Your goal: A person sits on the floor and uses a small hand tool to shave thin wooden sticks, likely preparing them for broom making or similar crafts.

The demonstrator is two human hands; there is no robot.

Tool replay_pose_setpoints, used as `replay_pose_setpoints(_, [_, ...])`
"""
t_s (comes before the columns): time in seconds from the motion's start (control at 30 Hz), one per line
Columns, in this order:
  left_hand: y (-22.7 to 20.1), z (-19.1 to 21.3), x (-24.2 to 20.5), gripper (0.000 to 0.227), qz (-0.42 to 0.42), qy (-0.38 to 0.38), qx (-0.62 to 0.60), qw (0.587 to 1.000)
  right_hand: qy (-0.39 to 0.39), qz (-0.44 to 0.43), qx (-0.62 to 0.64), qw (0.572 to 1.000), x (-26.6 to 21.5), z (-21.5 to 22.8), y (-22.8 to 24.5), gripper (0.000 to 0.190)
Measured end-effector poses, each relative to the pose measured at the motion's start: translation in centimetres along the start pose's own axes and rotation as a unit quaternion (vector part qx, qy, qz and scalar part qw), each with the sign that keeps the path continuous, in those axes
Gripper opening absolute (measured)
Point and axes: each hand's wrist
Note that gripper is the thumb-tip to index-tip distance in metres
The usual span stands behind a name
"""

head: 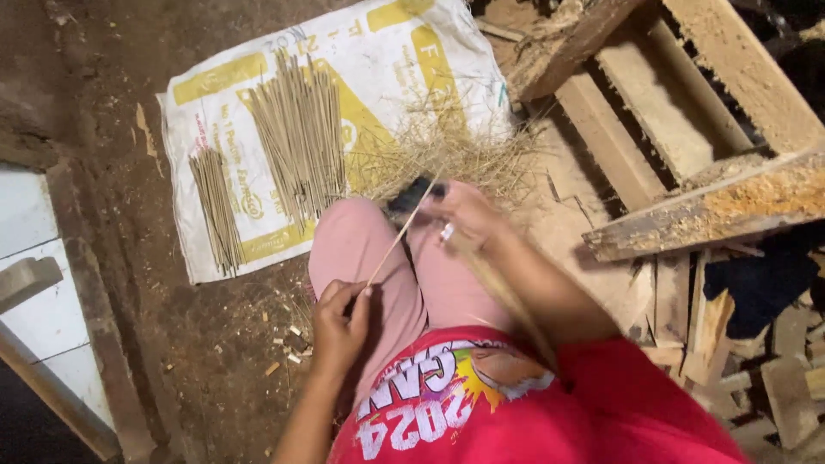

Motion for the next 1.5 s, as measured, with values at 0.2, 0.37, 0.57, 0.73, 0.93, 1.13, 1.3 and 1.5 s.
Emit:
replay_pose_setpoints(0.2, [-2.2,0.6,-0.4,0.014,0.047,0.038,0.000,0.998,-0.062,0.013,0.165,0.984,2.7,5.0,3.3,0.016])
replay_pose_setpoints(0.37, [-1.5,-2.5,0.6,0.013,0.058,0.033,-0.005,0.998,0.080,-0.096,0.107,0.986,0.1,1.1,-8.5,0.016])
replay_pose_setpoints(0.57, [-1.3,-0.2,-0.5,0.010,0.073,0.053,0.006,0.996,0.004,-0.006,0.067,0.998,6.6,10.6,-5.7,0.038])
replay_pose_setpoints(0.73, [0.1,-1.9,-0.9,0.007,0.060,0.029,-0.001,0.998,-0.019,-0.016,0.102,0.994,4.0,8.1,-4.2,0.009])
replay_pose_setpoints(0.93, [-2.1,-3.0,-0.4,0.004,0.018,-0.007,0.032,0.999,0.119,-0.143,0.055,0.981,0.2,4.1,-11.3,0.019])
replay_pose_setpoints(1.13, [-0.5,-1.5,-1.7,0.005,0.046,0.029,0.013,0.998,-0.052,-0.033,0.073,0.995,3.6,11.8,-2.1,0.010])
replay_pose_setpoints(1.3, [-1.0,-4.3,-0.5,0.004,0.022,-0.025,0.031,0.999,0.069,-0.005,-0.079,0.994,-2.7,1.7,-7.7,0.023])
replay_pose_setpoints(1.5, [-0.6,-2.6,-0.5,0.002,0.030,0.010,0.013,0.999,0.060,-0.010,0.056,0.997,-0.3,4.7,-3.5,0.046])
Point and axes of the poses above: each hand's wrist, its own x-axis towards the middle knuckle, its own z-axis out of the back of the hand, y = z × x, and after that the axes turned 5 degrees about z, right-handed
